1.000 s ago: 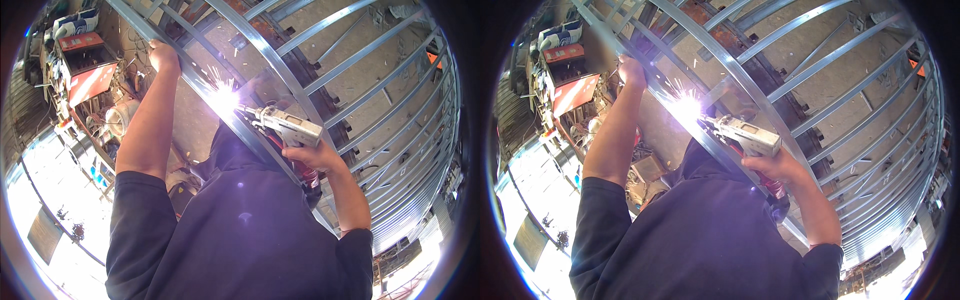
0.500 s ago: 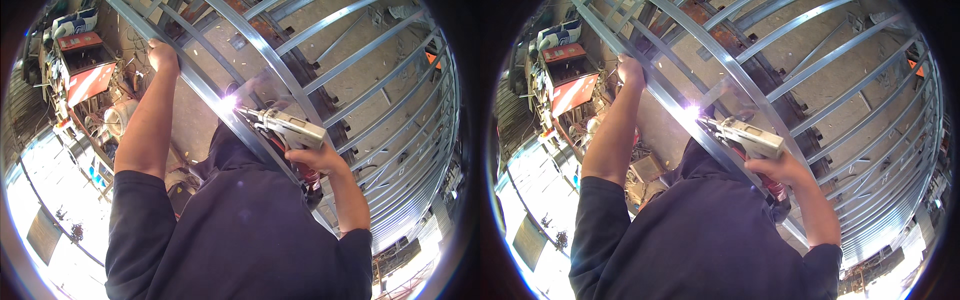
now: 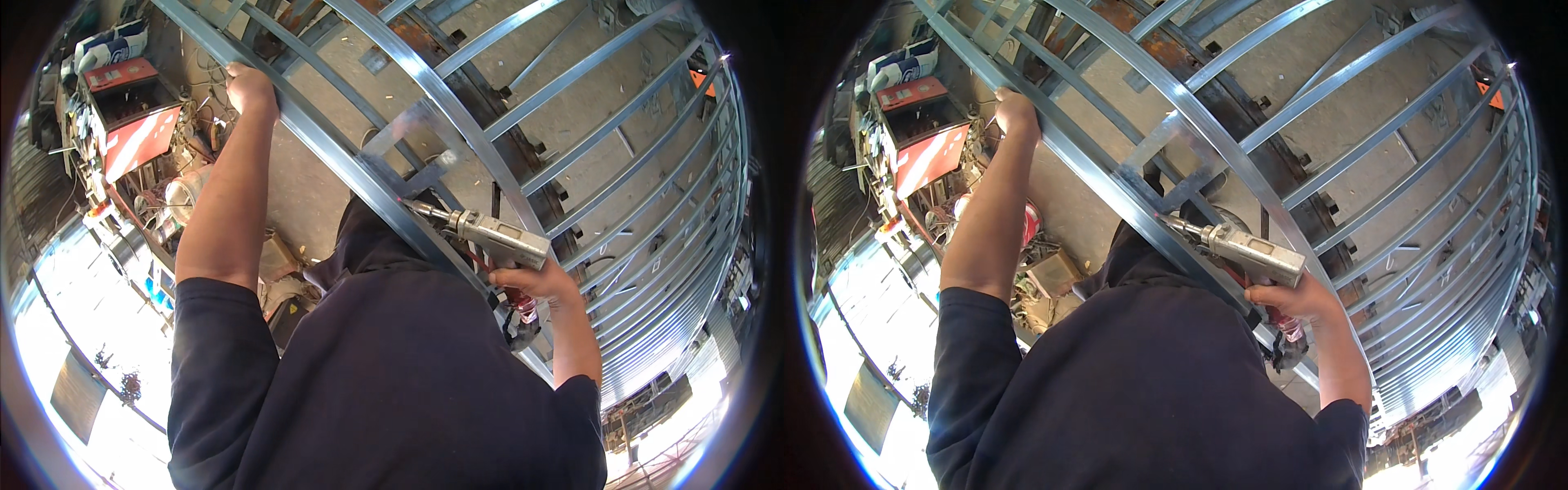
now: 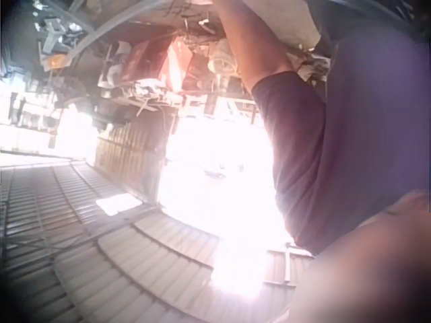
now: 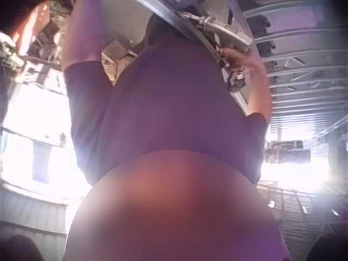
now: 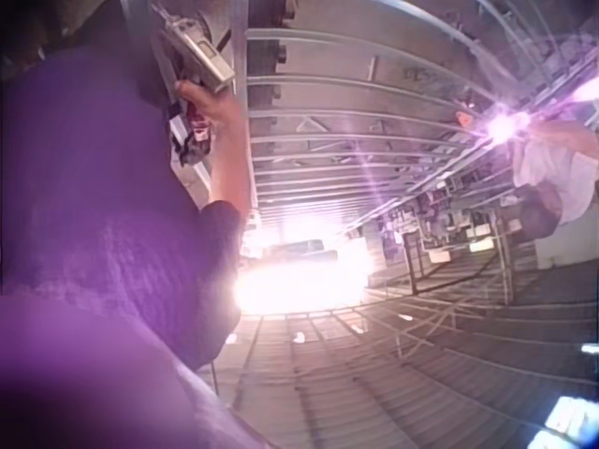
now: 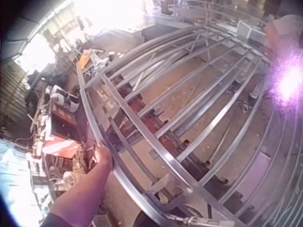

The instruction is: The person welds a large metal frame structure using a handheld welding gun. They move along the frame, applying welds at multiple joints while holding the frame steady with the other hand. Sparks are visible during welding.

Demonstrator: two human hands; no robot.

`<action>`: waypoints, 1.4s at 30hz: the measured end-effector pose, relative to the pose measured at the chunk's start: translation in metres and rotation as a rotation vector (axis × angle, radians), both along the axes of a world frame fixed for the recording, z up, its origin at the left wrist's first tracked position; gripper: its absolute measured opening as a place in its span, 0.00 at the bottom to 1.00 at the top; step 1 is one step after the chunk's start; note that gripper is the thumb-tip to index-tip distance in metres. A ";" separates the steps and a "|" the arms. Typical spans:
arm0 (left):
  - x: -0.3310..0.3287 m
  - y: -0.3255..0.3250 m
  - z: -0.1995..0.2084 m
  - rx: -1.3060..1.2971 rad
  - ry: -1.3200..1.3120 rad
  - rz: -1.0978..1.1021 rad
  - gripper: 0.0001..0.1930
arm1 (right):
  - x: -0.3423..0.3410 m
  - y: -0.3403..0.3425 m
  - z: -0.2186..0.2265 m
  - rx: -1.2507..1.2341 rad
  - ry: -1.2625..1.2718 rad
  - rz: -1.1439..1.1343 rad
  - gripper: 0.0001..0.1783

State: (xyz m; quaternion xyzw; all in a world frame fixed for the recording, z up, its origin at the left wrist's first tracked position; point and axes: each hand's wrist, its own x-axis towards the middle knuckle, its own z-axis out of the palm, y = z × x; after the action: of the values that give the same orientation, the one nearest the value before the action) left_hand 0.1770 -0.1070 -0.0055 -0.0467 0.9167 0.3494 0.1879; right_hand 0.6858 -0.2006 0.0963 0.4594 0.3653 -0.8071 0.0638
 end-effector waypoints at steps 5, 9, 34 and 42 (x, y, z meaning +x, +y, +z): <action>0.002 0.000 0.003 -0.014 0.006 -0.031 0.34 | 0.000 -0.004 -0.002 -0.013 -0.008 -0.038 0.32; -0.006 0.000 -0.004 -0.022 0.001 0.019 0.33 | -0.002 -0.006 -0.002 0.010 -0.038 -0.048 0.33; 0.003 0.003 0.006 -0.044 -0.018 -0.006 0.34 | 0.006 -0.013 -0.006 0.041 -0.066 -0.030 0.36; -0.001 0.000 0.002 -0.050 -0.012 -0.014 0.35 | 0.010 -0.011 -0.004 0.023 -0.075 0.013 0.37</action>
State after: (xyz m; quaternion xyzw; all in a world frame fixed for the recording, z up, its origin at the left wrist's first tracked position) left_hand 0.1756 -0.1065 -0.0034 -0.0468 0.9243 0.3249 0.1946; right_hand 0.6954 -0.2119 0.0925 0.4876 0.3750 -0.7846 0.0772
